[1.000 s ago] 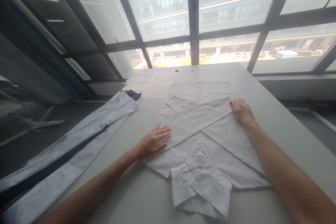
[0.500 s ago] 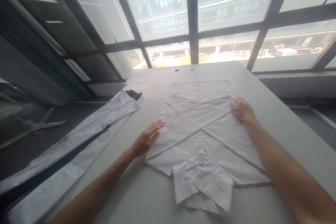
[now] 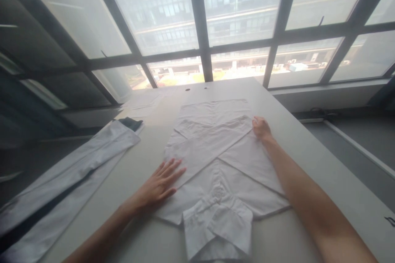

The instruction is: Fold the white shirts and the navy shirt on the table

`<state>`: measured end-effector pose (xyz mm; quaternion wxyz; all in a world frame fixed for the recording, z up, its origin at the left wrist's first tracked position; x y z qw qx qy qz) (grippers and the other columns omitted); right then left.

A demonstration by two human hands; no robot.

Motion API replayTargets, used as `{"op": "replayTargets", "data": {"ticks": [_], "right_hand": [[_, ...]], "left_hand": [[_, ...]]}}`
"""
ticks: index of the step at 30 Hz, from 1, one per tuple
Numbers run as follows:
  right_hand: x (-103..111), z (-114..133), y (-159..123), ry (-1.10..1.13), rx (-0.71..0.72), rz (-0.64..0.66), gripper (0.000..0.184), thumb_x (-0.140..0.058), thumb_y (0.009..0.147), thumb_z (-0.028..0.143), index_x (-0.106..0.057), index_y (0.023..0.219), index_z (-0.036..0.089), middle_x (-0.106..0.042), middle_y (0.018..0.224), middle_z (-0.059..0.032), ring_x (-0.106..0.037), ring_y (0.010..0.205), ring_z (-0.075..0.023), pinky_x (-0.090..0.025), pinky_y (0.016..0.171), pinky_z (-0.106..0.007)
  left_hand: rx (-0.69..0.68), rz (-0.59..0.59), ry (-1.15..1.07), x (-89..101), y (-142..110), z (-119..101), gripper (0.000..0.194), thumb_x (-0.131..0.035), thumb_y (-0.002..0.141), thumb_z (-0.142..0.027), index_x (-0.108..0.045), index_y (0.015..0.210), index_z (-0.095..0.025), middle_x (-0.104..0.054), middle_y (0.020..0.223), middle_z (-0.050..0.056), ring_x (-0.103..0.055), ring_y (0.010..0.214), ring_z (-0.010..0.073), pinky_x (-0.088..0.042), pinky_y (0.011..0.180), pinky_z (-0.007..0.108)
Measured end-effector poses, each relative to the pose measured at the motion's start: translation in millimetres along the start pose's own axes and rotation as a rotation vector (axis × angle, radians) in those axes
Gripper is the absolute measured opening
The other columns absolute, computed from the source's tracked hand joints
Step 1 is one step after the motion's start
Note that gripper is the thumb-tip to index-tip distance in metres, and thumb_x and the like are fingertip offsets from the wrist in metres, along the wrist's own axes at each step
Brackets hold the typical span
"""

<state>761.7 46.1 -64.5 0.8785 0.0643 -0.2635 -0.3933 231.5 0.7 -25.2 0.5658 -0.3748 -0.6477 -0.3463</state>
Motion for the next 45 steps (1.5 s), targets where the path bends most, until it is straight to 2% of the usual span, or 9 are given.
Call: {"op": "replayTargets", "data": {"ticks": [4, 8, 12, 15, 21, 25, 31, 37, 45], "right_hand": [[25, -13, 12, 0.240, -0.151, -0.153, 0.026, -0.044, 0.083, 0.031, -0.066, 0.092, 0.018, -0.074, 0.100, -0.0115, -0.068, 0.106, -0.0246, -0.054, 0.096, -0.042], [48, -29, 16, 0.726, -0.351, -0.114, 0.023, -0.039, 0.089, 0.027, -0.060, 0.091, 0.021, -0.071, 0.091, -0.0079, -0.071, 0.088, -0.0182, -0.061, 0.077, -0.035], [52, -36, 13, 1.177, -0.560, -0.091, 0.028, -0.030, 0.095, 0.027, -0.058, 0.096, 0.022, -0.068, 0.098, -0.0082, -0.070, 0.086, -0.0161, -0.061, 0.075, -0.033], [50, -35, 13, 1.026, -0.464, -0.040, 0.030, -0.027, 0.096, 0.031, -0.056, 0.100, 0.022, -0.067, 0.107, -0.0107, -0.069, 0.092, -0.0172, -0.060, 0.079, -0.034], [53, -18, 6, 0.471, -0.207, -0.063, 0.049, -0.026, 0.093, 0.047, -0.057, 0.117, 0.018, -0.065, 0.125, -0.0182, -0.067, 0.107, -0.0230, -0.058, 0.085, -0.038], [53, 28, -3, 0.216, -0.039, -0.112, 0.045, -0.039, 0.089, 0.042, -0.065, 0.114, 0.014, -0.070, 0.119, -0.0183, -0.068, 0.105, -0.0258, -0.056, 0.087, -0.039], [29, 90, -66, -0.313, 0.260, 0.093, 0.051, -0.040, 0.092, 0.031, -0.060, 0.132, 0.007, -0.063, 0.135, -0.0217, -0.056, 0.128, -0.0303, -0.042, 0.111, -0.042], [23, 56, -150, -0.770, 0.306, 0.293, 0.070, -0.037, 0.097, 0.041, -0.036, 0.151, -0.004, -0.037, 0.157, -0.0273, -0.031, 0.148, -0.0359, -0.024, 0.122, -0.047], [26, 44, -158, -0.858, 0.287, 0.400, 0.067, -0.029, 0.101, 0.047, -0.037, 0.155, 0.009, -0.029, 0.163, -0.0197, -0.022, 0.152, -0.0342, -0.015, 0.123, -0.052]], "left_hand": [[0.096, -0.183, -0.158, 11.6, -4, 16, 0.049, -0.036, 0.106, -0.048, -0.048, 0.150, -0.030, -0.050, 0.153, 0.004, -0.041, 0.145, 0.0256, -0.023, 0.124, 0.051], [0.255, -0.422, -0.198, 15.9, -9, 44, 0.047, -0.036, 0.106, -0.044, -0.052, 0.146, -0.025, -0.057, 0.146, 0.006, -0.048, 0.140, 0.0234, -0.029, 0.122, 0.047], [0.286, -0.254, -0.069, -3.2, -5, 59, 0.050, -0.037, 0.105, -0.047, -0.048, 0.150, -0.027, -0.044, 0.157, 0.008, -0.036, 0.147, 0.0318, -0.028, 0.119, 0.059], [0.306, -0.170, -0.020, -9.4, -4, 61, 0.050, -0.037, 0.105, -0.047, -0.048, 0.150, -0.028, -0.038, 0.161, 0.008, -0.033, 0.149, 0.0337, -0.029, 0.117, 0.062], [0.286, -0.363, -0.047, 10.6, 0, 47, 0.053, -0.033, 0.106, -0.041, -0.038, 0.156, -0.025, -0.041, 0.159, 0.008, -0.030, 0.151, 0.0258, -0.027, 0.122, 0.052], [0.191, -0.225, -0.003, 3.3, 7, 39, 0.054, -0.031, 0.107, -0.041, -0.034, 0.158, -0.022, -0.036, 0.161, 0.008, -0.024, 0.153, 0.0264, -0.023, 0.123, 0.054], [0.222, -0.112, 0.068, -15.4, 7, 43, 0.062, -0.035, 0.106, -0.049, -0.028, 0.160, -0.021, -0.030, 0.163, 0.011, -0.025, 0.152, 0.0292, -0.027, 0.120, 0.056], [0.254, -0.145, 0.077, -10.5, 8, 45, 0.064, -0.037, 0.104, -0.051, -0.030, 0.160, -0.019, -0.037, 0.160, 0.015, -0.035, 0.148, 0.0292, -0.030, 0.119, 0.054], [0.211, -0.198, 0.054, -3.1, 46, 42, 0.062, -0.035, 0.104, -0.050, -0.036, 0.157, -0.018, -0.032, 0.163, 0.014, -0.026, 0.152, 0.0287, -0.025, 0.121, 0.051]]}}
Point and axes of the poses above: each hand's wrist, its own y-axis towards the middle knuckle, its own x-axis out of the back of the hand, z = x × y, the point moved 4 cm from there along y, towards the middle knuckle
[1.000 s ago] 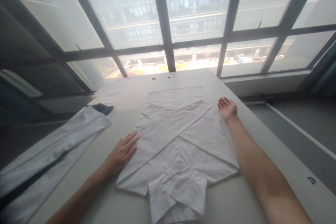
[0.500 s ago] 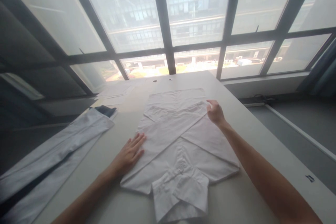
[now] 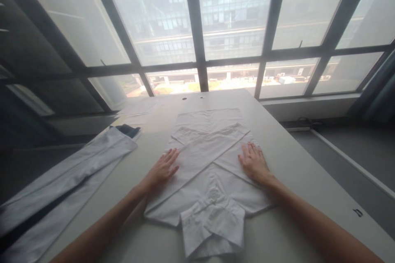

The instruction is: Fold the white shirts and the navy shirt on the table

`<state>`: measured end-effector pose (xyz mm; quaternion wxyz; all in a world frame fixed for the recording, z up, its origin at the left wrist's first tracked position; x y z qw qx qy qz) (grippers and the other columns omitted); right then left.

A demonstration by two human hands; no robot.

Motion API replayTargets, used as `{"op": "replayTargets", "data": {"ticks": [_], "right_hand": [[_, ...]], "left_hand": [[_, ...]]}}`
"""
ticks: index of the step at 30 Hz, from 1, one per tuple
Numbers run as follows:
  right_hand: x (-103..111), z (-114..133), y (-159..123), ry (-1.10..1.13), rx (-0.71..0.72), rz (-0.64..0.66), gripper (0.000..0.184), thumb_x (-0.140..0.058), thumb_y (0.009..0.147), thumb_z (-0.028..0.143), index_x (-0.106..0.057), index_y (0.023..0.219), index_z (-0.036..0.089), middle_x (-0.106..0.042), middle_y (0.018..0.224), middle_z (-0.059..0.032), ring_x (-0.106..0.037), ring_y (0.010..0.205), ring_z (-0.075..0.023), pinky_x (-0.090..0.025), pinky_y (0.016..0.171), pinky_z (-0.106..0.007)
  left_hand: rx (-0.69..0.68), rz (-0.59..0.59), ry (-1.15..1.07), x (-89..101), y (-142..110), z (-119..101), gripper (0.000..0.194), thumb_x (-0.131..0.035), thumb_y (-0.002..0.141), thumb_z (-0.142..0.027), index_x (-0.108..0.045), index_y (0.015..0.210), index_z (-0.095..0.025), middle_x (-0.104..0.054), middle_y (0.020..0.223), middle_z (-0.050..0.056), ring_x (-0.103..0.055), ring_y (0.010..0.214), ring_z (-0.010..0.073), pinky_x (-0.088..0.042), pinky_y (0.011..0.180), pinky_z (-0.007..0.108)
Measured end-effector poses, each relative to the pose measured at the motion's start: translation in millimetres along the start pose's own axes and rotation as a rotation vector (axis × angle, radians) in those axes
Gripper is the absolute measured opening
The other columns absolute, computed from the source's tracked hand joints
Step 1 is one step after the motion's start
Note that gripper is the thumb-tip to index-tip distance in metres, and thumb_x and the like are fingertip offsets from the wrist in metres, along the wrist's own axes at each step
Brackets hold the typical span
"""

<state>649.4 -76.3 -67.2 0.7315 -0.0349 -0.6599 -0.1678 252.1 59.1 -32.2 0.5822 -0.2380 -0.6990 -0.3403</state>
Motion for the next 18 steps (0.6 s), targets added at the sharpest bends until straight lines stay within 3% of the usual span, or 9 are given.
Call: {"op": "replayTargets", "data": {"ticks": [5, 12, 18], "right_hand": [[-1, -3, 12, -0.044, -0.015, 0.010, 0.066, -0.030, 0.101, 0.048, -0.037, 0.156, 0.013, -0.030, 0.163, -0.0187, -0.025, 0.152, -0.0317, -0.018, 0.122, -0.051], [-1, -12, 64, -0.048, -0.055, 0.048, 0.064, -0.031, 0.102, 0.047, -0.036, 0.156, 0.013, -0.030, 0.163, -0.0190, -0.025, 0.152, -0.0305, -0.018, 0.121, -0.053], [-2, -17, 80, -0.034, -0.060, 0.061, 0.064, -0.029, 0.102, 0.047, -0.034, 0.157, 0.015, -0.029, 0.164, -0.0184, -0.023, 0.152, -0.0291, -0.017, 0.120, -0.057]], "left_hand": [[0.017, 0.032, 0.013, -20.1, 22, 11, 0.062, -0.036, 0.103, -0.055, -0.036, 0.157, -0.024, -0.028, 0.165, 0.012, -0.023, 0.153, 0.0300, -0.020, 0.121, 0.054], [0.107, 0.129, 0.007, -20.6, 78, 24, 0.064, -0.037, 0.102, -0.057, -0.036, 0.158, -0.027, -0.025, 0.166, 0.010, -0.015, 0.154, 0.0368, -0.016, 0.118, 0.064], [0.156, 0.060, -0.034, -26.9, 89, 30, 0.063, -0.044, 0.097, -0.063, -0.042, 0.154, -0.035, -0.030, 0.165, 0.009, -0.015, 0.152, 0.0430, -0.016, 0.114, 0.072]]}}
Point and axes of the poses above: each hand's wrist, its own y-axis towards the middle knuckle, its own x-axis out of the back of the hand, z = x × y, the point moved 4 cm from there along y, towards the middle knuckle
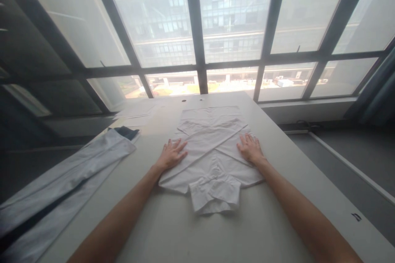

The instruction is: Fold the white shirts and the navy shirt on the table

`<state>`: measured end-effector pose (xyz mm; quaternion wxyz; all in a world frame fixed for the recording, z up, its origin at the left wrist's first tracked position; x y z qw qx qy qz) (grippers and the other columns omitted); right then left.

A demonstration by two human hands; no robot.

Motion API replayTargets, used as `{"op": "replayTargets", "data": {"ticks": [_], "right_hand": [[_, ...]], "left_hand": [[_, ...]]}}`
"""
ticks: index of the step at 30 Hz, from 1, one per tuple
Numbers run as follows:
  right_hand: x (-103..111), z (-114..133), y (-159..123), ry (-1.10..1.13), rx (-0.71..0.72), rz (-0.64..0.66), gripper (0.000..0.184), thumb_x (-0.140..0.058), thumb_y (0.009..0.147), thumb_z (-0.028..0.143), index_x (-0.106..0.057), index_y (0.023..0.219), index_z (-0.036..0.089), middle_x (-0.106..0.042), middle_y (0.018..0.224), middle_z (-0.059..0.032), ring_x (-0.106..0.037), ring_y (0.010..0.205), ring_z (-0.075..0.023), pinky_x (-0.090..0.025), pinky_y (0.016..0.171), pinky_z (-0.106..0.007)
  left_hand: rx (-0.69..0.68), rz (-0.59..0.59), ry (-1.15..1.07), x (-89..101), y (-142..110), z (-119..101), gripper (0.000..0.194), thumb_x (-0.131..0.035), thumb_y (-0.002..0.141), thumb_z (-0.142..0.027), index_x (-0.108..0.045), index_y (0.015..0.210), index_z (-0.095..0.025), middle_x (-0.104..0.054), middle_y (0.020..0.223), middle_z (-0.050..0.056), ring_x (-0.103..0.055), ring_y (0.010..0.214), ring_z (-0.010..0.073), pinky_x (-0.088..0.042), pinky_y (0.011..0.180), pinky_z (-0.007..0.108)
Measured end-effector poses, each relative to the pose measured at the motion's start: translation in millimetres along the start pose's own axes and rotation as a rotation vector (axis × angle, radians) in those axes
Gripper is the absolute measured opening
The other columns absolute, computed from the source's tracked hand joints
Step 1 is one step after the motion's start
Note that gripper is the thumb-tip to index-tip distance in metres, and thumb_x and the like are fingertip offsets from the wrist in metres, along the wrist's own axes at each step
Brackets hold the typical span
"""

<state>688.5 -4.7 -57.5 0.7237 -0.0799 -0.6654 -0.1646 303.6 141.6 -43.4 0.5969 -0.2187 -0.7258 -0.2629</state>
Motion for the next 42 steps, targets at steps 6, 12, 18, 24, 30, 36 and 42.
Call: {"op": "replayTargets", "data": {"ticks": [6, 12, 18, 24, 30, 36, 42], "right_hand": [[0, -1, -2, 0.027, -0.010, 0.040, 0.064, -0.027, 0.102, 0.048, -0.031, 0.159, 0.017, -0.023, 0.166, -0.0150, -0.019, 0.154, -0.0288, -0.014, 0.120, -0.060], [0, -5, 0, 0.079, 0.001, -0.007, 0.063, -0.028, 0.102, 0.049, -0.038, 0.155, 0.015, -0.027, 0.165, -0.0164, -0.022, 0.153, -0.0311, -0.017, 0.120, -0.062], [1, -4, -1, 0.087, -0.003, -0.007, 0.062, -0.030, 0.102, 0.047, -0.040, 0.154, 0.014, -0.029, 0.164, -0.0166, -0.023, 0.152, -0.0307, -0.018, 0.119, -0.062], [4, -3, -3, 0.059, -0.002, -0.010, 0.059, -0.032, 0.102, 0.045, -0.041, 0.153, 0.015, -0.031, 0.163, -0.0180, -0.025, 0.151, -0.0311, -0.020, 0.118, -0.062], [25, 21, -22, -0.031, 0.149, -0.277, 0.052, -0.035, 0.102, 0.034, -0.049, 0.146, 0.011, -0.042, 0.156, -0.0208, -0.031, 0.148, -0.0327, -0.018, 0.119, -0.059], [7, 38, -25, 0.050, 0.256, -0.059, 0.058, -0.031, 0.104, 0.043, -0.040, 0.154, 0.014, -0.031, 0.163, -0.0181, -0.025, 0.152, -0.0321, -0.024, 0.119, -0.055], [-2, 32, -20, 0.065, 0.230, 0.022, 0.060, -0.033, 0.103, 0.044, -0.040, 0.154, 0.014, -0.029, 0.164, -0.0176, -0.024, 0.152, -0.0312, -0.021, 0.121, -0.054]], "left_hand": [[0.167, -0.399, -0.230, 18.0, 6, 30, 0.049, -0.038, 0.101, -0.033, -0.053, 0.145, -0.022, -0.054, 0.149, 0.010, -0.046, 0.141, 0.0280, -0.035, 0.117, 0.051], [0.228, -0.510, -0.243, 34.6, 0, 40, 0.060, -0.036, 0.086, -0.007, -0.058, 0.141, -0.015, -0.062, 0.140, 0.009, -0.055, 0.132, 0.0239, -0.041, 0.116, 0.041], [-0.001, -0.165, -0.175, 11.9, 4, 15, 0.044, -0.040, 0.097, -0.019, -0.066, 0.132, -0.023, -0.058, 0.146, 0.006, -0.047, 0.140, 0.0243, -0.035, 0.119, 0.047], [0.049, -0.079, -0.069, 15.4, 3, 13, 0.047, -0.040, 0.102, -0.029, -0.053, 0.146, -0.022, -0.046, 0.156, 0.009, -0.035, 0.148, 0.0279, -0.030, 0.119, 0.056], [-0.044, -0.116, 0.063, 25.2, -8, -19, 0.047, -0.040, 0.104, -0.037, -0.050, 0.148, -0.024, -0.041, 0.159, 0.008, -0.029, 0.150, 0.0305, -0.026, 0.120, 0.057], [-0.122, 0.016, 0.089, 0.3, -15, -35, 0.054, -0.040, 0.105, -0.048, -0.041, 0.155, -0.028, -0.031, 0.164, 0.010, -0.021, 0.152, 0.0368, -0.018, 0.119, 0.063], [-0.146, -0.090, 0.052, 5.8, -20, -39, 0.049, -0.043, 0.104, -0.045, -0.050, 0.149, -0.026, -0.043, 0.158, 0.010, -0.028, 0.150, 0.0344, -0.020, 0.119, 0.064]]}}
Point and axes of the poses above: each hand's wrist, its own y-axis towards the middle knuckle, its own x-axis out of the back of the hand, z = x × y, the point moved 4 cm from there along y, towards the middle knuckle
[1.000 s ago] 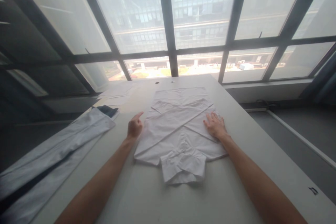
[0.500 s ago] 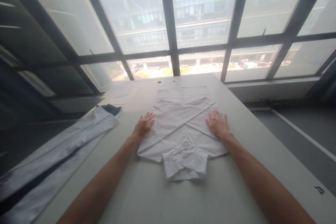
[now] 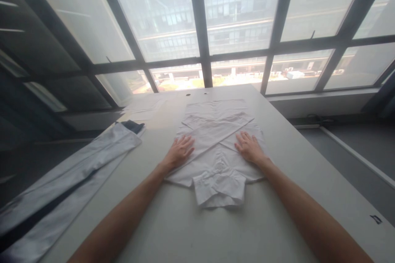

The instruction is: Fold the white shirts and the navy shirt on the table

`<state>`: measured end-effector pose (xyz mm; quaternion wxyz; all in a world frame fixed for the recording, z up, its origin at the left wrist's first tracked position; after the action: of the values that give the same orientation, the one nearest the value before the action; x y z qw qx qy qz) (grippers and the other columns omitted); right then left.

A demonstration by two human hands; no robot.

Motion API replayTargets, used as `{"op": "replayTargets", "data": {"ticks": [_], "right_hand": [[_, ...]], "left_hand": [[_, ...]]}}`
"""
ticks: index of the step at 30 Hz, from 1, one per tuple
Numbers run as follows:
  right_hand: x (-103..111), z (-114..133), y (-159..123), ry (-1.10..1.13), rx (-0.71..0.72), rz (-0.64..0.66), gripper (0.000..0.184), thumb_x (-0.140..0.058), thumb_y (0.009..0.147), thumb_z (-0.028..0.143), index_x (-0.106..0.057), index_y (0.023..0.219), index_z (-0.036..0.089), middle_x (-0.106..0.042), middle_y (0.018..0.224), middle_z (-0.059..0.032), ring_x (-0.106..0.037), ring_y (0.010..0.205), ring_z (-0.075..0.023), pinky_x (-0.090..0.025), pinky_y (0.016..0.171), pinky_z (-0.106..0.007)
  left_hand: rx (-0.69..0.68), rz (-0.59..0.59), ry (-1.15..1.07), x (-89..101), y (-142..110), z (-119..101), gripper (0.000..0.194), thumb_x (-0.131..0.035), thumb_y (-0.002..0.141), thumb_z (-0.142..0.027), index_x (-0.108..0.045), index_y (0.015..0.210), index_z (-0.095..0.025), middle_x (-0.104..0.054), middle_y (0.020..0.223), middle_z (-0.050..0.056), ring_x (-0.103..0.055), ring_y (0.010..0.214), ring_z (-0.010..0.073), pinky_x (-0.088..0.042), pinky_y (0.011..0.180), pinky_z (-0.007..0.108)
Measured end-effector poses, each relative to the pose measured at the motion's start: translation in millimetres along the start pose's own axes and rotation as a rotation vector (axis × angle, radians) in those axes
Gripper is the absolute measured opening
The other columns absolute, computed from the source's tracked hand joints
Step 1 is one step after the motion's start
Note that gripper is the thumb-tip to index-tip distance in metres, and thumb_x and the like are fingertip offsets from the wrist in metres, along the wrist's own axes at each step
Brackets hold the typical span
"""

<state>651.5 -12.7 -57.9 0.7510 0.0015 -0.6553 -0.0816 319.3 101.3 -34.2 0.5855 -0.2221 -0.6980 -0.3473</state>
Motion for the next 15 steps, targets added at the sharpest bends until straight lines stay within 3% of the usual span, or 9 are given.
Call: {"op": "replayTargets", "data": {"ticks": [5, 8, 10, 13, 15], "right_hand": [[2, 1, 0, 0.001, -0.003, -0.001, 0.059, -0.034, 0.103, 0.044, -0.040, 0.154, 0.014, -0.030, 0.163, -0.0172, -0.024, 0.152, -0.0310, -0.021, 0.121, -0.054], [2, 2, -1, 0.003, -0.001, -0.003, 0.058, -0.034, 0.103, 0.043, -0.041, 0.154, 0.015, -0.030, 0.163, -0.0168, -0.025, 0.152, -0.0310, -0.021, 0.120, -0.054], [2, 2, 0, 0.005, -0.006, -0.005, 0.058, -0.034, 0.103, 0.043, -0.041, 0.154, 0.015, -0.031, 0.163, -0.0166, -0.025, 0.152, -0.0307, -0.022, 0.120, -0.054], [2, 2, 0, 0.007, -0.015, -0.011, 0.058, -0.034, 0.103, 0.043, -0.042, 0.153, 0.015, -0.032, 0.163, -0.0166, -0.025, 0.152, -0.0302, -0.021, 0.121, -0.053], [1, 1, 0, 0.012, -0.017, -0.012, 0.058, -0.035, 0.103, 0.044, -0.043, 0.153, 0.015, -0.032, 0.163, -0.0167, -0.025, 0.152, -0.0298, -0.021, 0.121, -0.052]], "left_hand": [[0.019, -0.164, -0.143, 33.2, 0, 2, 0.041, -0.043, 0.103, -0.036, -0.060, 0.138, -0.022, -0.056, 0.147, 0.008, -0.043, 0.143, 0.0266, -0.027, 0.121, 0.055], [0.038, -0.197, -0.225, 45.8, -11, 9, 0.043, -0.039, 0.103, -0.032, -0.059, 0.139, -0.020, -0.057, 0.146, 0.008, -0.046, 0.141, 0.0229, -0.033, 0.120, 0.047], [-0.012, -0.112, -0.222, 39.8, -24, 7, 0.046, -0.041, 0.103, -0.035, -0.056, 0.143, -0.020, -0.055, 0.149, 0.009, -0.042, 0.144, 0.0242, -0.033, 0.120, 0.047], [-0.051, 0.042, -0.169, 18.0, -46, 2, 0.050, -0.045, 0.103, -0.043, -0.051, 0.148, -0.023, -0.044, 0.157, 0.010, -0.033, 0.148, 0.0315, -0.028, 0.120, 0.056], [-0.048, 0.070, -0.153, 7.6, -54, 1, 0.053, -0.045, 0.103, -0.048, -0.048, 0.151, -0.026, -0.036, 0.161, 0.010, -0.027, 0.151, 0.0343, -0.023, 0.119, 0.062]]}}
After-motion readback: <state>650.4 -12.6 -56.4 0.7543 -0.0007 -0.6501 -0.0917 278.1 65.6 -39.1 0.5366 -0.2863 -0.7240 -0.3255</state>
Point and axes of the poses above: each hand's wrist, its own y-axis towards the middle knuckle, its own x-axis out of the back of the hand, z = x × y, the point moved 4 cm from there along y, towards the middle knuckle
